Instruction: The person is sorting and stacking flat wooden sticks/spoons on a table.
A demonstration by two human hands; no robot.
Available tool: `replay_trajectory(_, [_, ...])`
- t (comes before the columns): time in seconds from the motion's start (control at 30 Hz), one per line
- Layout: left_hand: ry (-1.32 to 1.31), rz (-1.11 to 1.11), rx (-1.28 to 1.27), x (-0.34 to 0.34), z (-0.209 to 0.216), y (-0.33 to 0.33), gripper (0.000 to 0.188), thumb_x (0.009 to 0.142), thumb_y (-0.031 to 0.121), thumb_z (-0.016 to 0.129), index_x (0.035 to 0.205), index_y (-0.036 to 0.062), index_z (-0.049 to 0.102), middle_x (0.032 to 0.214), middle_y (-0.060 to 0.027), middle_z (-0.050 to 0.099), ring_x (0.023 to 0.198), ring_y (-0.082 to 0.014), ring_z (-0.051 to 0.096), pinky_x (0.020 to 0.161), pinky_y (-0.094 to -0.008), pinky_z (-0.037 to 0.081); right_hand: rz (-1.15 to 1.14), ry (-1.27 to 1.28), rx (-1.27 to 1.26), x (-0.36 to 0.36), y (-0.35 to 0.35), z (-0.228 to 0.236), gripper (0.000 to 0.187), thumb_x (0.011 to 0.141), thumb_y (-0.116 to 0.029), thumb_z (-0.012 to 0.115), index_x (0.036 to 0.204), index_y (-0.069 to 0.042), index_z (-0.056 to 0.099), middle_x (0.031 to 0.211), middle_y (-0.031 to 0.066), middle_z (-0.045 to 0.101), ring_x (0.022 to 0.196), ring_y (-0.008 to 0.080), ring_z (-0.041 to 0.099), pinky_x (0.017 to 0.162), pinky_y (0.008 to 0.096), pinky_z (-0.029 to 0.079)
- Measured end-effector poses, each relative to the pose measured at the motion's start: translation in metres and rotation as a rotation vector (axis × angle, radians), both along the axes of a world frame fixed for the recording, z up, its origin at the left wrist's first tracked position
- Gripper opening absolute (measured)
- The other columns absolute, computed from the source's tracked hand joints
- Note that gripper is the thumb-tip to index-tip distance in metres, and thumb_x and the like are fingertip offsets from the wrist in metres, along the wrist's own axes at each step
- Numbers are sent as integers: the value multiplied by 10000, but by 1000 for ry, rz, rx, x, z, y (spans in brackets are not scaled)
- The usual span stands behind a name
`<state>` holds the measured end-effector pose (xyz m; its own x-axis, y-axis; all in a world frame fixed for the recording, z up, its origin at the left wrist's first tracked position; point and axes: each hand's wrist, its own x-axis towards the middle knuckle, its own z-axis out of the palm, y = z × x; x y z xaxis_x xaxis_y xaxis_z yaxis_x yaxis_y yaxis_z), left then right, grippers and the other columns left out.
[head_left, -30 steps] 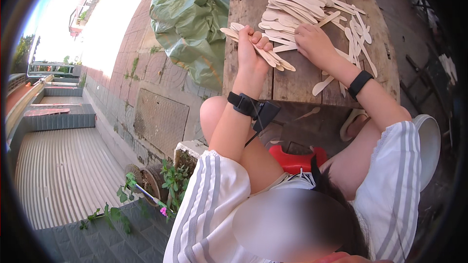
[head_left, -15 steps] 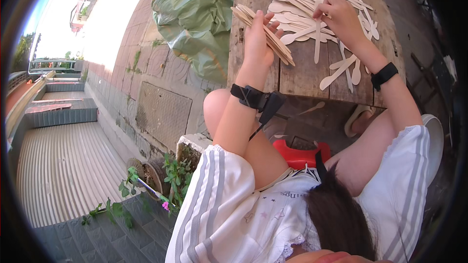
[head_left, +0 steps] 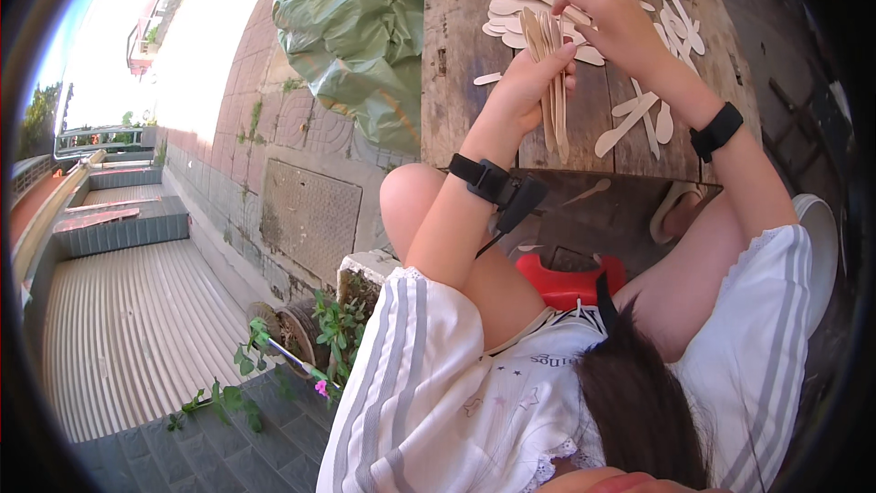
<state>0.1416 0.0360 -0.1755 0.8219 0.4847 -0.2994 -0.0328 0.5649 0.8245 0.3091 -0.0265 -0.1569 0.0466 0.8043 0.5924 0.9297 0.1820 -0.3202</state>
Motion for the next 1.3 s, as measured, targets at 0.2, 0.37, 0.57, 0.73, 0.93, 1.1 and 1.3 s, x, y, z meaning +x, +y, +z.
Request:
replay_trajectory(0.2, [-55,223,-56,-8,5,12,189,903,108,501,1086,84,457,673,17,445,517,-94,397,502,-246,348,-48,-67,-61,21,0,-43,244,715,-45,638,948,-109,602,925,50,540,973,256,528,789,384,440])
replay_trajectory(0.37, [-241,329,-225,-16,9,24,162,932,135,489,1084,91,455,719,19,465,566,-101,403,558,-241,362,64,-225,-37,9,4,-64,175,733,-82,642,906,-71,611,941,44,555,962,240,525,806,374,442])
replay_trajectory(0.57, [-489,507,-279,-22,12,33,112,972,149,415,1052,90,466,892,-17,550,790,-151,524,749,-322,472,-19,-158,-229,7,5,-53,149,744,-130,643,868,-53,613,893,56,575,915,243,526,795,364,444])
replay_trajectory(0.73, [-404,628,-214,-17,13,28,126,979,150,392,1068,74,436,1150,-78,530,1065,-224,514,944,-401,457,41,975,-494,6,10,-31,247,850,-301,630,979,-91,645,836,-24,608,810,91,541,726,271,417])
replay_trajectory(0.93, [-436,364,26,-12,5,23,387,1004,240,299,1342,52,284,1350,-137,415,1230,-289,414,1053,-447,351,261,1233,-663,-26,3,-21,328,860,-421,610,1016,-135,650,862,-61,608,796,27,515,713,216,383])
replay_trajectory(1.1, [-445,299,107,-4,10,13,371,995,248,368,1312,61,325,1193,-101,489,1045,-224,504,974,-431,415,291,1397,-748,-24,1,-25,324,846,-443,617,974,-147,651,851,-63,584,803,43,507,730,236,378])
replay_trajectory(1.3, [-463,323,205,-6,17,14,273,983,255,424,1199,89,400,866,7,498,770,-129,491,793,-341,462,333,1460,-756,-34,-5,-13,334,849,-443,600,999,-146,631,908,-30,570,865,73,500,798,256,373])
